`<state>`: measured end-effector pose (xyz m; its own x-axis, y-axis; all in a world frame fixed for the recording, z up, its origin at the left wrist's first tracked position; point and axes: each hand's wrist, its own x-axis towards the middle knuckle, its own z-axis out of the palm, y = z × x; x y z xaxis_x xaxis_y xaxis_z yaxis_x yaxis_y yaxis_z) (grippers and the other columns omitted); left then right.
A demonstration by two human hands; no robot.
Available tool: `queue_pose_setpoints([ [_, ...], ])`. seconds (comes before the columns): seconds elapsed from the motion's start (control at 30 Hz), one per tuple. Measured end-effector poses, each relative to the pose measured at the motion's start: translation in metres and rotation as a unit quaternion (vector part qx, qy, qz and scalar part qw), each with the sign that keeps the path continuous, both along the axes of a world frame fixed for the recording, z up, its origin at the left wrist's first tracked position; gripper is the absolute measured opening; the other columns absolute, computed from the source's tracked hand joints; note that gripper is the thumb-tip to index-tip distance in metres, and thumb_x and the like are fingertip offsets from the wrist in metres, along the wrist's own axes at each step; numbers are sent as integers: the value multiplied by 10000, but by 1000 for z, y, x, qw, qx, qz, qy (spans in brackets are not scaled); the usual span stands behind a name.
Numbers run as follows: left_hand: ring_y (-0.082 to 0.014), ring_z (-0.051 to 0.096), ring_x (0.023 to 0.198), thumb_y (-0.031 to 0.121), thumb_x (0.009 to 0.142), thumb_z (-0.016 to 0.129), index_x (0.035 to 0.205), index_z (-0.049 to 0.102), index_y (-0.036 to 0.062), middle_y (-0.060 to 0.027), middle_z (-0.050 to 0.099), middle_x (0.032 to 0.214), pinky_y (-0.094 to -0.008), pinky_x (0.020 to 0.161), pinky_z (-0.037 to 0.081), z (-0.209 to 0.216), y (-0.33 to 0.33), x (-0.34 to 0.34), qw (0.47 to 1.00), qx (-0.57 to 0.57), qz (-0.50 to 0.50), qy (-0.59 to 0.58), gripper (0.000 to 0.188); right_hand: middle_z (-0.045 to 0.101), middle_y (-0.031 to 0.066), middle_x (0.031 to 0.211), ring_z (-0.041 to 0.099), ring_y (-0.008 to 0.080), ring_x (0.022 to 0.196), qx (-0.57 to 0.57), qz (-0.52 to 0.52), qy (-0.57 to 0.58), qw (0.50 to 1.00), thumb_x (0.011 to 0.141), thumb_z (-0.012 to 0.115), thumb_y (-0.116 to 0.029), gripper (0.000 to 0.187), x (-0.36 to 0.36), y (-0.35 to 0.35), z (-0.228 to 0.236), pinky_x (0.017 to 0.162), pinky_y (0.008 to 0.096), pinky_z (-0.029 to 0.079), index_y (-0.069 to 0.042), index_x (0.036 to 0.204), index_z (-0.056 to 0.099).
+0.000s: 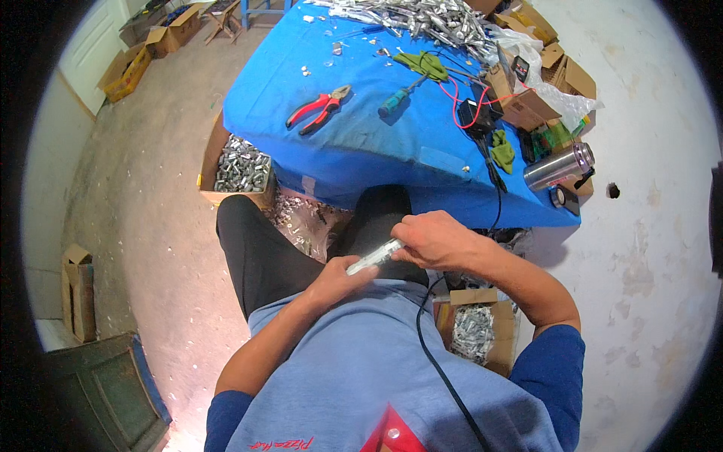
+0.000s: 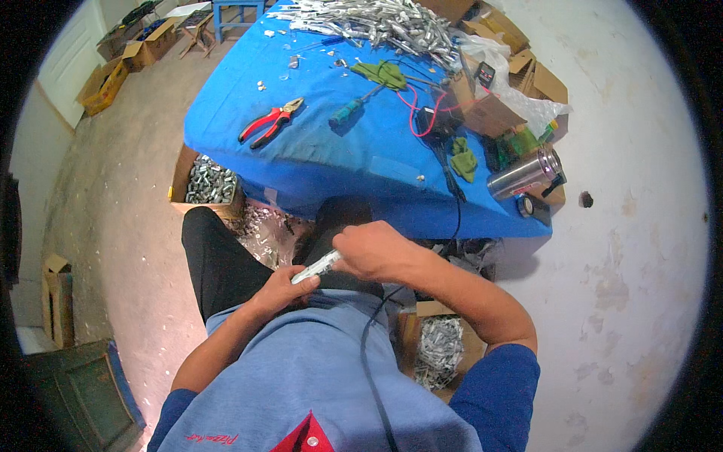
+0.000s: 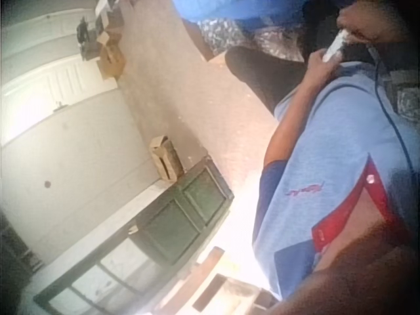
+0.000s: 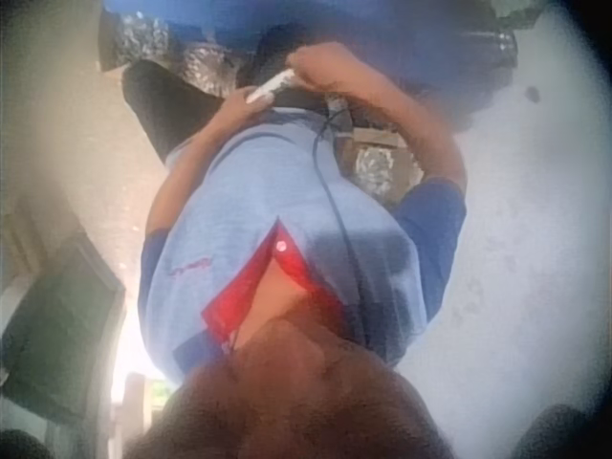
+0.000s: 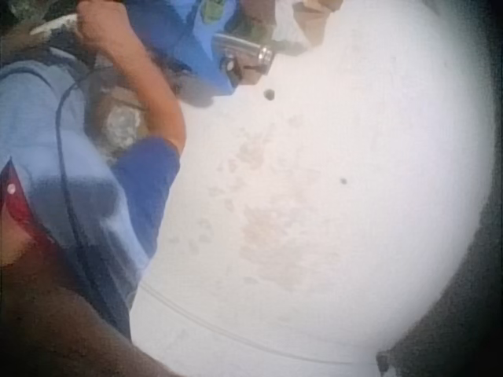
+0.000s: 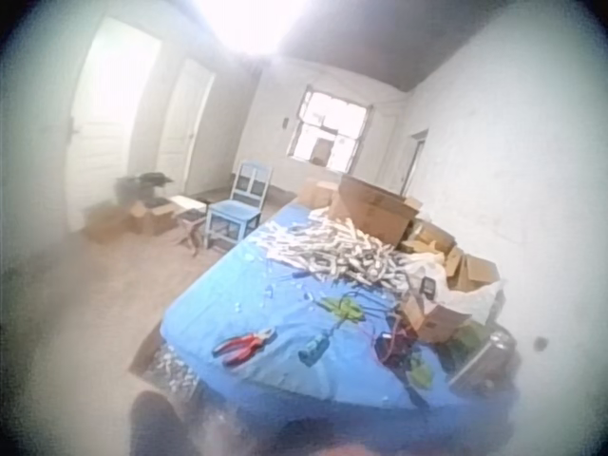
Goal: The person inserts a small metal component into a bracket and secures it by tightening a screw with a screwdriver.
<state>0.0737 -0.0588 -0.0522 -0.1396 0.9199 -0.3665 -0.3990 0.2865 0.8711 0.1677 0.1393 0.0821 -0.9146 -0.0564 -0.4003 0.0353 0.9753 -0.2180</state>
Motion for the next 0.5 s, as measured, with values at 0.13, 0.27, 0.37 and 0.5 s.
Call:
queue_pose_setpoints([
  [0.13, -86, 507, 661, 443, 872, 698, 885, 630, 29, -3, 571, 720, -265, 589, 405, 0, -3, 0, 994, -10, 37, 105, 419, 587, 132, 807, 620, 329, 752, 27, 28, 122, 992, 860, 696, -317, 302, 11, -5, -14, 641, 435, 490, -41, 932, 596],
  [0.27, -161, 616, 702, 425, 833, 697, 919, 678, -30, -92, 659, 750, -335, 656, 491, -5, -3, -2, 975, -28, 77, 208, 464, 583, 126, 783, 611, 317, 711, 37, -2, 172, 984, 857, 694, -322, 306, 14, -9, -32, 611, 422, 478, -44, 922, 585],
  [0.37, -229, 668, 738, 465, 812, 691, 948, 688, -25, -156, 681, 768, -376, 684, 508, -6, -5, -4, 960, -59, 81, 261, 508, 579, 126, 766, 607, 319, 692, 45, -30, 187, 981, 857, 693, -325, 305, 15, -15, -42, 604, 416, 473, -49, 912, 577],
  [0.5, -333, 695, 792, 488, 801, 686, 962, 694, -15, -216, 691, 809, -421, 718, 516, -10, -13, -3, 934, -88, 124, 323, 529, 578, 128, 759, 604, 323, 682, 45, -63, 204, 976, 856, 694, -330, 309, 17, -25, -63, 606, 420, 469, -50, 906, 574],
])
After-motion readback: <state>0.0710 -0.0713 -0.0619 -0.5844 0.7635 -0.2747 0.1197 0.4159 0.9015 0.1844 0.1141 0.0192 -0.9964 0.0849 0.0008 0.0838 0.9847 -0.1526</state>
